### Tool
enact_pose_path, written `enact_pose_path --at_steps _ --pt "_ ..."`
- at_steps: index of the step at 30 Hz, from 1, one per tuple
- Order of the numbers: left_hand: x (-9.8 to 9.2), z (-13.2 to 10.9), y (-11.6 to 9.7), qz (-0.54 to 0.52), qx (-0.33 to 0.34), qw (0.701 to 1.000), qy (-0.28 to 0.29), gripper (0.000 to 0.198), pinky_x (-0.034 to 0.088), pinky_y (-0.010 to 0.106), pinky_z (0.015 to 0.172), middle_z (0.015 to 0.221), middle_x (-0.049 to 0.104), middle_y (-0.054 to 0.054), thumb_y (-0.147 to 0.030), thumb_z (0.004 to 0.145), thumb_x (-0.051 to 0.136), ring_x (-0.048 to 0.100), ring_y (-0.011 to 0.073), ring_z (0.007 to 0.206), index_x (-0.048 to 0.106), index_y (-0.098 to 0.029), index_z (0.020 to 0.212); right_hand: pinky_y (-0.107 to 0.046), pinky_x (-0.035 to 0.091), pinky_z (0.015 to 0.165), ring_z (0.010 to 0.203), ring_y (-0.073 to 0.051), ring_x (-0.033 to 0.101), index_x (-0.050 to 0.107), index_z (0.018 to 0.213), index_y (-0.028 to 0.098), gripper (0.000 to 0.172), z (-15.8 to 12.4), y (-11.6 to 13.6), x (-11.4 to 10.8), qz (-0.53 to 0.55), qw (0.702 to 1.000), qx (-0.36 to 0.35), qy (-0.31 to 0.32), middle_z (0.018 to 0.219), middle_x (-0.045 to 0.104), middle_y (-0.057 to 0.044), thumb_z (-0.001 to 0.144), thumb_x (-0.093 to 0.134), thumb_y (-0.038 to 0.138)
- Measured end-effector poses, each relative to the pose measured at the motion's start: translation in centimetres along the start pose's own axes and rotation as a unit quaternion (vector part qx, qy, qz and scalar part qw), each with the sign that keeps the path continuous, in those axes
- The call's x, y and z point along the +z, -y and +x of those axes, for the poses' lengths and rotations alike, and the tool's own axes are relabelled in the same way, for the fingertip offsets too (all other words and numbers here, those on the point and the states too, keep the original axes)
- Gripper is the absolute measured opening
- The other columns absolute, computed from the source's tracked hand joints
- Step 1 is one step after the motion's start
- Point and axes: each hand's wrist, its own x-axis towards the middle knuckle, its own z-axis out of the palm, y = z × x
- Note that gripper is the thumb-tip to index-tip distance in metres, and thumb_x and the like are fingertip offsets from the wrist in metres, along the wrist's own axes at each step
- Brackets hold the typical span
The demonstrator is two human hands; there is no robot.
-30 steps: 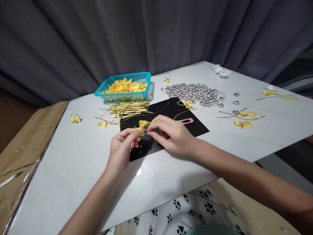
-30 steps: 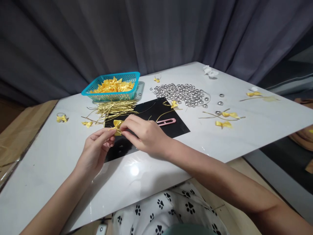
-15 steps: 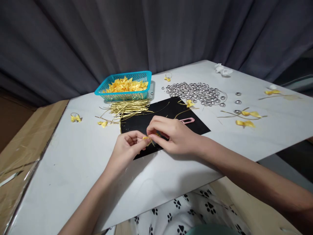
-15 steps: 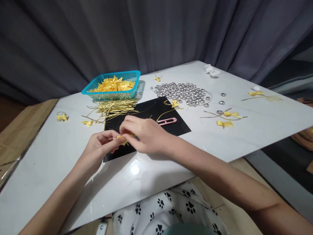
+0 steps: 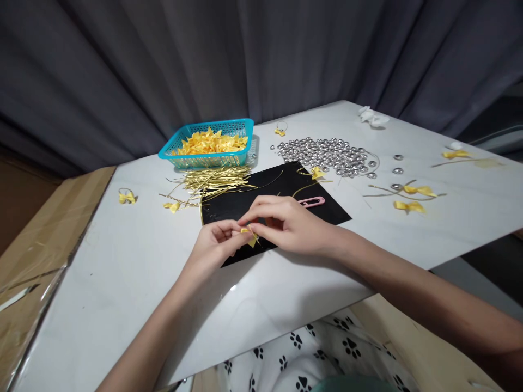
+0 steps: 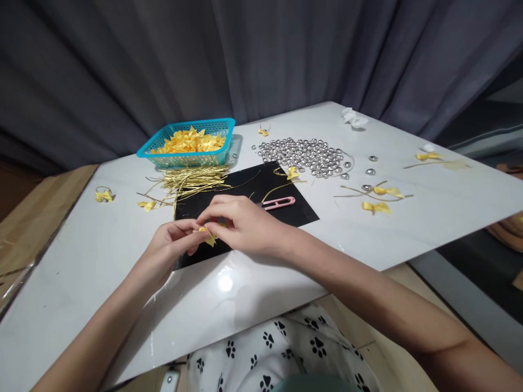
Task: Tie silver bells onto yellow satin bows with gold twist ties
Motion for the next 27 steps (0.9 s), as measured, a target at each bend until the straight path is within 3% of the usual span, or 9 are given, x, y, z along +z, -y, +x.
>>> enact_pose_path --at_steps 7,20,27 --pt "-0.03 -0.01 0.29 -0.020 0.019 1.000 -0.002 0.014 0.031 0.021 0.046 0.053 0.052 -0.002 -0.029 0.060 0.074 0.038 0.0079 0.048 0.067 -0.017 0.060 -0.019 0.033 0.047 0.052 -0.005 0.041 0.065 0.088 0.010 0.013 0.06 0.23 0.04 0.037 0.995 0.088 -0.040 0.076 0.058 -0.001 0.079 0.057 0.014" --pt "0.24 -0.33 0.02 -0.021 0.031 0.999 0.003 0.013 0.030 0.021 0.046 0.050 0.050 -0.003 -0.029 0.063 0.071 0.038 0.0081 0.046 0.066 -0.017 0.059 -0.018 0.031 0.047 0.051 -0.003 0.039 0.063 0.078 0.011 0.006 0.08 0.36 0.00 0.039 0.994 0.088 -0.055 0.070 0.056 0.001 0.078 0.057 0.013" --pt "0.45 -0.57 0.29 -0.024 0.046 0.999 0.010 0.011 0.028 0.022 0.047 0.054 0.052 -0.002 -0.028 0.065 0.069 0.038 0.0083 0.049 0.066 -0.018 0.061 -0.017 0.028 0.043 0.048 -0.003 0.038 0.060 0.078 0.012 0.005 0.03 0.96 -0.57 0.056 0.993 0.103 -0.009 0.062 0.052 0.003 0.078 0.055 0.012"
